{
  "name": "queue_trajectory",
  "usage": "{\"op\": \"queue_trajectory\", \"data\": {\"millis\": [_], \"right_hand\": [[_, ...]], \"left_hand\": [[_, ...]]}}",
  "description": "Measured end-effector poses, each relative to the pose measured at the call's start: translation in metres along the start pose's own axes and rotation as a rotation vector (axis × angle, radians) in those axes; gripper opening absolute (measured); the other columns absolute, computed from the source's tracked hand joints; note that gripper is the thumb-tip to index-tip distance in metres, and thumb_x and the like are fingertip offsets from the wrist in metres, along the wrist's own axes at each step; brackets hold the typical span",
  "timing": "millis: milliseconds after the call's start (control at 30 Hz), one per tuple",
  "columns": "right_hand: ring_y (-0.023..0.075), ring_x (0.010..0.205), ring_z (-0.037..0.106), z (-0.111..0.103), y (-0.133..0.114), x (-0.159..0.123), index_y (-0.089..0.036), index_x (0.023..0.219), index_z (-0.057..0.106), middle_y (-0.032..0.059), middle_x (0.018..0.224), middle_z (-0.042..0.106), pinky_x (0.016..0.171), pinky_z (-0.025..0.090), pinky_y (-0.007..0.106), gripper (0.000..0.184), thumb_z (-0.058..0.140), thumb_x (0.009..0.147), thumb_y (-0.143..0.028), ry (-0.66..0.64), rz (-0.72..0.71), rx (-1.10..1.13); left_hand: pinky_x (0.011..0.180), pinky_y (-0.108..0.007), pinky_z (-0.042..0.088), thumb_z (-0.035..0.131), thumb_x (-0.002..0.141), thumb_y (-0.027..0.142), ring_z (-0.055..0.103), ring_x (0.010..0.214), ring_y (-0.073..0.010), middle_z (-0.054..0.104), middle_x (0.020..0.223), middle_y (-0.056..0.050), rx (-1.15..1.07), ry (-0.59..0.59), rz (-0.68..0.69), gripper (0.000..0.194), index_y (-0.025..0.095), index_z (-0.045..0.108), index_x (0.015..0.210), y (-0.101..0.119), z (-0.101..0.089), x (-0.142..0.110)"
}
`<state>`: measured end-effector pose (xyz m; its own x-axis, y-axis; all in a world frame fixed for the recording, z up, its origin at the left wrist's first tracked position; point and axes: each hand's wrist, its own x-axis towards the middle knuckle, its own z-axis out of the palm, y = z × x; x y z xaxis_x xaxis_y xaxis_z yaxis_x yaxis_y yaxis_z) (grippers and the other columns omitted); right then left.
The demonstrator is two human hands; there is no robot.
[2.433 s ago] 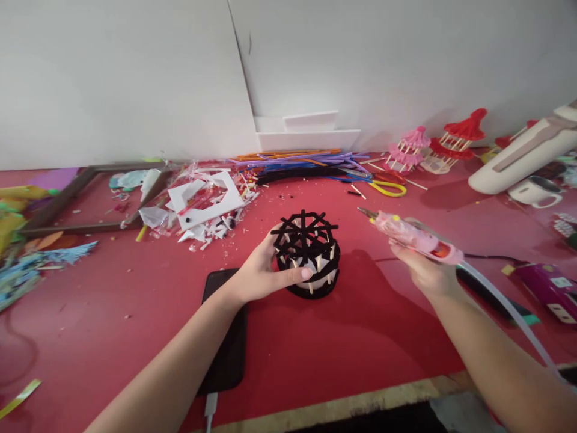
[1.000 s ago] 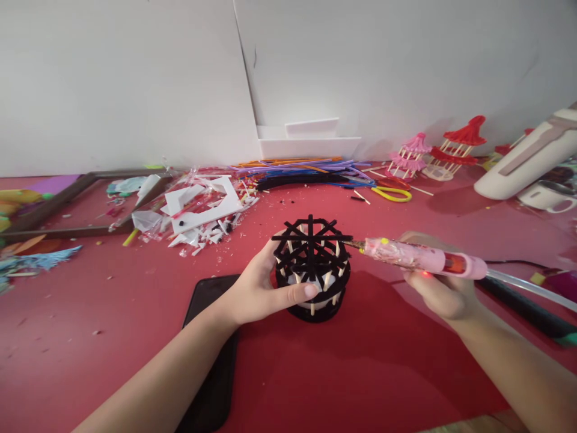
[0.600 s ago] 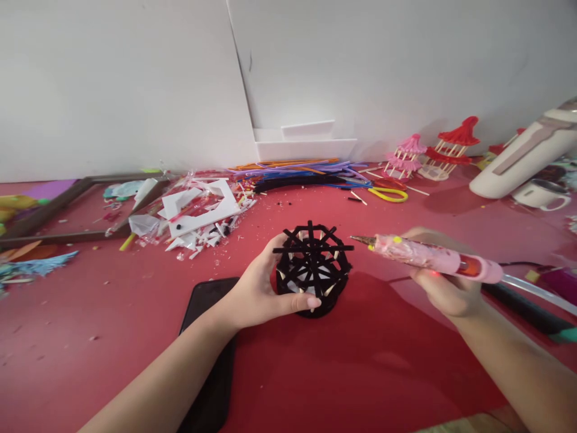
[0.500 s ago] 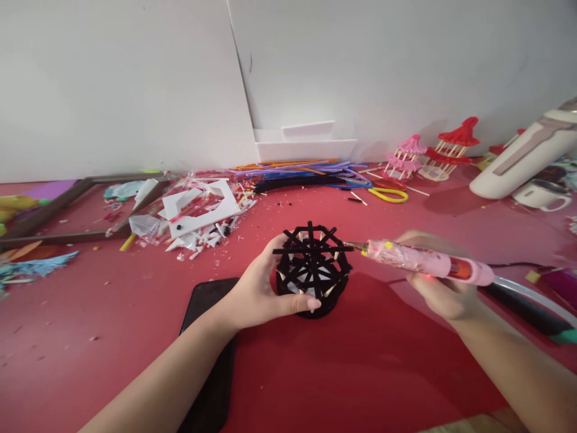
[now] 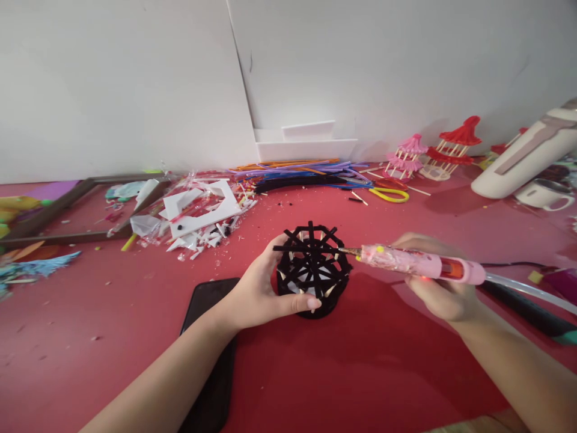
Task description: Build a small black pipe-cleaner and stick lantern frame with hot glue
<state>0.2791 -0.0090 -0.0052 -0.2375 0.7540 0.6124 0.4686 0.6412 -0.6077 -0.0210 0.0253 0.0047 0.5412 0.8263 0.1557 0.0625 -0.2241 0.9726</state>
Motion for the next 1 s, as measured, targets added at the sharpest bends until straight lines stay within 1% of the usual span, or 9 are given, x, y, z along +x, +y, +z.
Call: {"op": "queue_trajectory", "data": {"millis": [133, 200, 333, 400, 500, 567, 733, 900, 1000], "right_hand": [[0.021, 0.07, 0.062, 0.0, 0.0, 0.0, -0.025, 0.088, 0.067, 0.0043, 0.083, 0.066, 0.058, 0.047, 0.034, 0.028, 0.056, 0.07, -0.006, 0.002, -0.006, -0.004], [0.0207, 0.069, 0.061, 0.0, 0.001, -0.001, -0.024, 0.086, 0.067, 0.0042, 0.083, 0.066, 0.057, 0.046, 0.034, 0.026, 0.057, 0.07, -0.006, 0.011, -0.007, -0.012], [0.0215, 0.074, 0.063, -0.001, 0.004, -0.003, -0.025, 0.09, 0.067, 0.0041, 0.085, 0.066, 0.061, 0.048, 0.034, 0.027, 0.056, 0.073, -0.007, 0.078, -0.009, -0.024], [0.0205, 0.074, 0.061, -0.002, 0.004, -0.004, -0.025, 0.092, 0.066, 0.0034, 0.085, 0.065, 0.061, 0.047, 0.033, 0.027, 0.056, 0.074, -0.007, 0.098, -0.002, -0.03], [0.0193, 0.072, 0.058, -0.002, 0.005, -0.004, -0.024, 0.091, 0.064, 0.003, 0.084, 0.063, 0.06, 0.045, 0.032, 0.027, 0.055, 0.075, -0.005, 0.093, 0.002, -0.041], [0.0195, 0.074, 0.059, -0.001, 0.006, -0.005, -0.025, 0.089, 0.063, 0.0026, 0.084, 0.062, 0.061, 0.045, 0.032, 0.026, 0.054, 0.076, -0.004, 0.089, 0.0, -0.047], [0.0184, 0.068, 0.057, 0.0, 0.006, -0.005, -0.026, 0.087, 0.063, 0.0019, 0.083, 0.062, 0.059, 0.045, 0.033, 0.025, 0.055, 0.076, -0.004, 0.122, 0.012, -0.05], [0.0221, 0.077, 0.064, 0.0, 0.003, -0.004, -0.027, 0.093, 0.065, 0.0036, 0.085, 0.065, 0.062, 0.048, 0.035, 0.027, 0.056, 0.077, -0.006, 0.109, -0.061, -0.12], [0.0215, 0.076, 0.064, 0.0, 0.003, -0.003, -0.026, 0.093, 0.065, 0.0037, 0.085, 0.065, 0.063, 0.049, 0.035, 0.026, 0.056, 0.078, -0.007, 0.107, -0.045, -0.15]], "left_hand": [[0.106, -0.043, 0.053, 0.089, 0.069, 0.032, 0.061, 0.125, -0.0317, 0.063, 0.131, -0.012, -0.005, -0.004, -0.013, 0.073, 0.023, 0.049, 0.129, -0.001, 0.0, -0.001], [0.11, -0.046, 0.049, 0.089, 0.068, 0.035, 0.056, 0.131, -0.0336, 0.058, 0.138, -0.013, -0.004, 0.005, -0.004, 0.08, 0.024, 0.046, 0.135, -0.001, -0.001, -0.003], [0.112, -0.049, 0.046, 0.085, 0.073, 0.036, 0.05, 0.137, -0.0345, 0.046, 0.15, -0.015, 0.04, 0.002, 0.01, 0.108, 0.03, 0.017, 0.156, 0.001, -0.004, -0.007], [0.11, -0.049, 0.048, 0.079, 0.079, 0.033, 0.053, 0.133, -0.0325, 0.047, 0.148, -0.015, 0.046, -0.048, 0.026, 0.108, 0.033, 0.005, 0.157, 0.002, -0.005, -0.008], [0.11, -0.05, 0.048, 0.076, 0.083, 0.033, 0.057, 0.127, -0.0303, 0.049, 0.145, -0.015, 0.071, -0.061, 0.043, 0.102, 0.033, 0.004, 0.155, -0.001, -0.005, -0.006], [0.113, -0.052, 0.044, 0.082, 0.078, 0.038, 0.056, 0.127, -0.0312, 0.05, 0.14, -0.015, 0.121, 0.026, 0.041, 0.104, 0.031, 0.009, 0.152, -0.006, -0.004, -0.004], [0.11, -0.056, 0.042, 0.091, 0.051, 0.063, 0.055, 0.123, -0.0345, 0.048, 0.134, -0.015, 0.276, 0.348, 0.115, 0.116, 0.028, 0.024, 0.139, -0.017, -0.002, 0.002], [0.1, -0.049, 0.051, 0.088, 0.046, 0.07, 0.063, 0.113, -0.0324, 0.057, 0.123, -0.011, 0.484, 0.509, 0.155, 0.109, 0.027, 0.036, 0.132, -0.007, -0.002, -0.001], [0.094, -0.043, 0.054, 0.084, 0.047, 0.073, 0.068, 0.104, -0.0296, 0.062, 0.114, -0.009, 0.574, 0.569, 0.19, 0.106, 0.025, 0.039, 0.131, -0.005, -0.003, -0.002]]}}
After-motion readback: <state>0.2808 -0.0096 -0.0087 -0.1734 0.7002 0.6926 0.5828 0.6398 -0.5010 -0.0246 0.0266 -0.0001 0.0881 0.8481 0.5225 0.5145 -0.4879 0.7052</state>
